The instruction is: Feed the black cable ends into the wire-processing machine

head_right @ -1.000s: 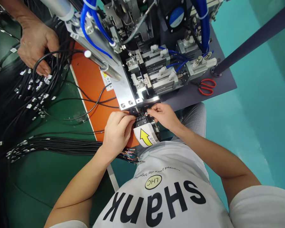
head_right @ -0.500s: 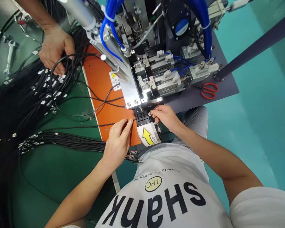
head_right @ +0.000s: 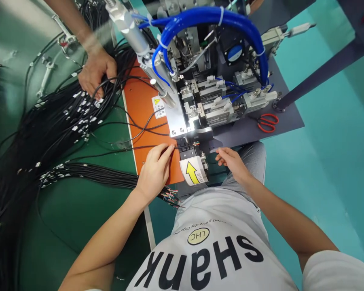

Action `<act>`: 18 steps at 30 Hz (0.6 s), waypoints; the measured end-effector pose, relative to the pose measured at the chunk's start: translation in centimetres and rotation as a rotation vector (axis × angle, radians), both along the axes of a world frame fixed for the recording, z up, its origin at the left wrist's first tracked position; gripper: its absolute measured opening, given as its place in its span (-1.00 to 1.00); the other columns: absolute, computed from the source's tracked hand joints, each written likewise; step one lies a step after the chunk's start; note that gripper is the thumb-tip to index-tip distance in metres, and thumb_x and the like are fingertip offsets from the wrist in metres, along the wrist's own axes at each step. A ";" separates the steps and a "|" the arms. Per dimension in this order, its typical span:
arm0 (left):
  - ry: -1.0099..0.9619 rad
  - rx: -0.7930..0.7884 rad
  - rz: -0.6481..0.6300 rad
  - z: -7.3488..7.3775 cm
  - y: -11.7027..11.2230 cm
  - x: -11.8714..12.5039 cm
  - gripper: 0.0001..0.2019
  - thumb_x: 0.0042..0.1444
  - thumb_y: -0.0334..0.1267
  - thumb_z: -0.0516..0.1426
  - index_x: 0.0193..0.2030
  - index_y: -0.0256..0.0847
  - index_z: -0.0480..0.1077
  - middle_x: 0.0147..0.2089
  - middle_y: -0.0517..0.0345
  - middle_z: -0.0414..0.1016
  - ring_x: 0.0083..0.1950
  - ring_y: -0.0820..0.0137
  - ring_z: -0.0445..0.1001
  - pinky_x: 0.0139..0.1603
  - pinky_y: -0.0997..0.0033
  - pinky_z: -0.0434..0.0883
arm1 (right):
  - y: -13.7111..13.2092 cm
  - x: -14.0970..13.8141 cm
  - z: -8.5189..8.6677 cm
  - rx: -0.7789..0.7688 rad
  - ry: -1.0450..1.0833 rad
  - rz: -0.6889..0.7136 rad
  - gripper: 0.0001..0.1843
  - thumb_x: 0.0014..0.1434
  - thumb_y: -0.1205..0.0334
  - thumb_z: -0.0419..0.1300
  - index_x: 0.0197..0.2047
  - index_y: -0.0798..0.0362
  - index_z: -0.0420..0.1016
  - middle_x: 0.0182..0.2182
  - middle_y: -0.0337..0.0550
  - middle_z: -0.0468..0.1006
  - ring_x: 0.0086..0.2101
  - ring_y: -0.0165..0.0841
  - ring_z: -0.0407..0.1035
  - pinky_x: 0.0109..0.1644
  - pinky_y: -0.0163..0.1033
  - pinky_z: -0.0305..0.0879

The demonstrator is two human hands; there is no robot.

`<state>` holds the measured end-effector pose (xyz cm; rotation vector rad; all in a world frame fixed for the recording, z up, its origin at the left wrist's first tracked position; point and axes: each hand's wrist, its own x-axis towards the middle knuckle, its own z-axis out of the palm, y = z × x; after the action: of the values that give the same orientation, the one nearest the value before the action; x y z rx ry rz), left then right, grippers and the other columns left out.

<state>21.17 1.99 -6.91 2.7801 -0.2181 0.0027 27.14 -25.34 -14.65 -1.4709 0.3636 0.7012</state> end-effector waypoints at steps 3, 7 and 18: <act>-0.017 0.011 0.033 -0.3 0.4 1.3 -0.52 0.32 -0.41 -0.12 0.36 -0.24 0.14 0.27 -0.21 0.27 0.31 0.11 0.23 0.21 -0.02 0.42 | 0.0 0.0 0.4 0.031 -0.030 -0.008 -0.51 0.13 -0.20 0.26 -0.12 0.06 0.52 -0.34 -0.22 0.51 -0.44 -0.47 0.32 -0.33 -0.33 0.24; -0.048 -0.033 0.019 -0.8 1.3 3.0 -0.53 0.32 -0.39 -0.11 0.36 -0.31 0.12 0.34 -0.24 0.21 0.36 0.12 0.19 0.30 -0.05 0.33 | 0.2 0.3 1.0 0.044 -0.043 -0.023 -0.53 0.10 -0.18 0.29 -0.14 0.05 0.53 -0.36 -0.23 0.51 -0.45 -0.47 0.32 -0.34 -0.33 0.26; 0.136 -0.160 -0.128 5.9 10.4 2.4 -0.71 0.33 -0.31 -0.02 0.09 -0.19 0.41 0.07 0.01 0.48 0.11 0.32 0.43 0.19 0.25 0.36 | -4.4 -0.1 2.4 -0.124 -0.065 -0.080 -0.69 0.05 -0.11 0.36 -0.22 -0.12 0.62 -0.30 -0.06 0.54 -0.36 -0.31 0.42 -0.25 -0.11 0.39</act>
<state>23.53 12.41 -1.01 2.5898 -0.3452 -0.1913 27.07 -29.77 -12.25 -1.5833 0.4198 0.5735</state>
